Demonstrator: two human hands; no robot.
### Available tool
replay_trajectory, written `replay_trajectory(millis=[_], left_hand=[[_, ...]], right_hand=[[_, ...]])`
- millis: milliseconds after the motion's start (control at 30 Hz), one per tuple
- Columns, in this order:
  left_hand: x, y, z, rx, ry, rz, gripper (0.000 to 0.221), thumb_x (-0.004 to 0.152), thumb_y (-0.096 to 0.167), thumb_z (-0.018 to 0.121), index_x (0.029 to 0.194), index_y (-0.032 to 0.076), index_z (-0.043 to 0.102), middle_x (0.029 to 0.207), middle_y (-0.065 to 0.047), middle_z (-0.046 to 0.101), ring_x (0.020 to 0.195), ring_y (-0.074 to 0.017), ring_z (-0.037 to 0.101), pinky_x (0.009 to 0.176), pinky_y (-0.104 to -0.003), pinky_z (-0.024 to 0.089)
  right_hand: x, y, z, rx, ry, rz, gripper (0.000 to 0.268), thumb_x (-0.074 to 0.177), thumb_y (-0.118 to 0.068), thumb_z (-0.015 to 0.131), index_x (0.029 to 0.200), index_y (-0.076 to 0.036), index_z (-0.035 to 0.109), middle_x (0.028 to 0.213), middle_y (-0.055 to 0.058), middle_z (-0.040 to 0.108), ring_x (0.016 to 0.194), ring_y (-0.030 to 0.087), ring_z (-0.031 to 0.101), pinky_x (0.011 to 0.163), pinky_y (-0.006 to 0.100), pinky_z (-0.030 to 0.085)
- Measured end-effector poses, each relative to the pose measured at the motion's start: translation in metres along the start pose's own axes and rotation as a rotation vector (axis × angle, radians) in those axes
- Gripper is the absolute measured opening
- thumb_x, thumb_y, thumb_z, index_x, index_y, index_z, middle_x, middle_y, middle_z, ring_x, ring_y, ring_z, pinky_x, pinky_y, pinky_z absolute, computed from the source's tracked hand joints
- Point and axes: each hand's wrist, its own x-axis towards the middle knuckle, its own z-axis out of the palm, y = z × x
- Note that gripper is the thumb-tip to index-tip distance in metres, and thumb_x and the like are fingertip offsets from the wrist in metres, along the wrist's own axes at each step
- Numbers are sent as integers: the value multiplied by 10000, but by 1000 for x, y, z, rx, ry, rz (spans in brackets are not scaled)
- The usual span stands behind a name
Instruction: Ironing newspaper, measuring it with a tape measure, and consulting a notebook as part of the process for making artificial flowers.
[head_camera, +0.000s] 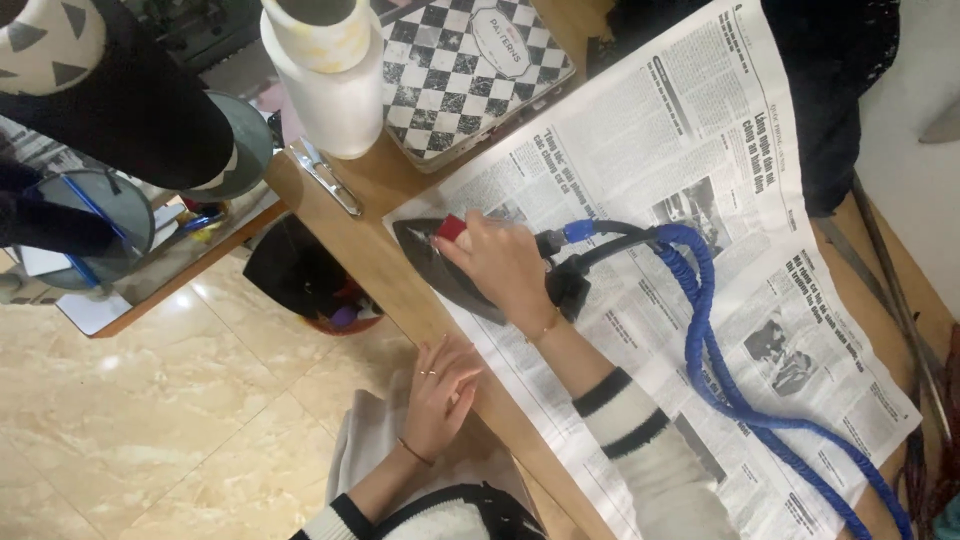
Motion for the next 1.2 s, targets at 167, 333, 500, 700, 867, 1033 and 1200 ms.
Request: replay_trajectory(millis=[167, 333, 500, 700, 867, 1033, 1200], left_hand=[[1, 7, 2, -69, 34, -112, 165, 940, 89, 569, 1044, 109, 695, 1177, -96, 710, 1344, -378, 523, 1200, -626, 241], [-10, 8, 6, -93, -21, -159, 227, 946, 155, 552, 1121, 110, 690, 1314, -93, 666, 1392, -363, 479, 1206, -608, 239], [-16, 7, 9, -115, -2, -174, 252, 952, 176, 555, 1160, 80, 660, 1371, -115, 633, 1411, -384, 459, 1203, -565, 296], [-4, 9, 1, -184, 229, -3, 219, 966, 118, 584, 1174, 50, 569, 1192, -130, 637, 1190, -328, 618, 1181, -580, 415], [-10, -3, 10, -211, 264, -100, 410, 955, 84, 621, 1343, 46, 496, 1394, -140, 518, 1403, -341, 456, 1251, -522, 328], [7, 8, 5, -87, 63, -125, 374, 959, 242, 555, 1269, 34, 570, 1346, -153, 586, 1354, -372, 482, 1214, -561, 313], [5, 1, 18, 162, -223, -118, 428, 982, 379, 519, 1335, 139, 553, 1524, -153, 474, 1481, -462, 289, 1196, -666, 177]], right_hand=[[27, 6, 23, 12, 107, 80, 633, 985, -659, 409, 993, -89, 685, 488, -107, 452, 378, 14, 360, 348, 196, 231], [40, 10, 12, 250, 53, 79, 548, 937, -608, 547, 949, -60, 569, 566, -100, 568, 427, 88, 517, 374, 281, 378], [10, 1, 4, 214, 36, 39, 532, 1005, -539, 484, 1013, -23, 612, 582, -36, 595, 423, 99, 521, 373, 264, 387], [-68, -23, -56, 229, -221, 31, 492, 1076, -457, 326, 954, -48, 571, 721, 18, 612, 393, 75, 467, 328, 201, 288], [-146, -17, -59, 197, -275, 148, 527, 983, -597, 506, 985, -81, 613, 591, -56, 678, 504, 106, 672, 642, 305, 501], [-132, 29, -65, -88, -105, 94, 271, 997, -353, 535, 1019, -119, 670, 659, -21, 624, 379, 63, 513, 268, 178, 328], [-99, 108, -45, -135, -257, 362, 522, 1100, -522, 365, 850, -114, 572, 563, -53, 546, 330, 63, 426, 221, 210, 277]])
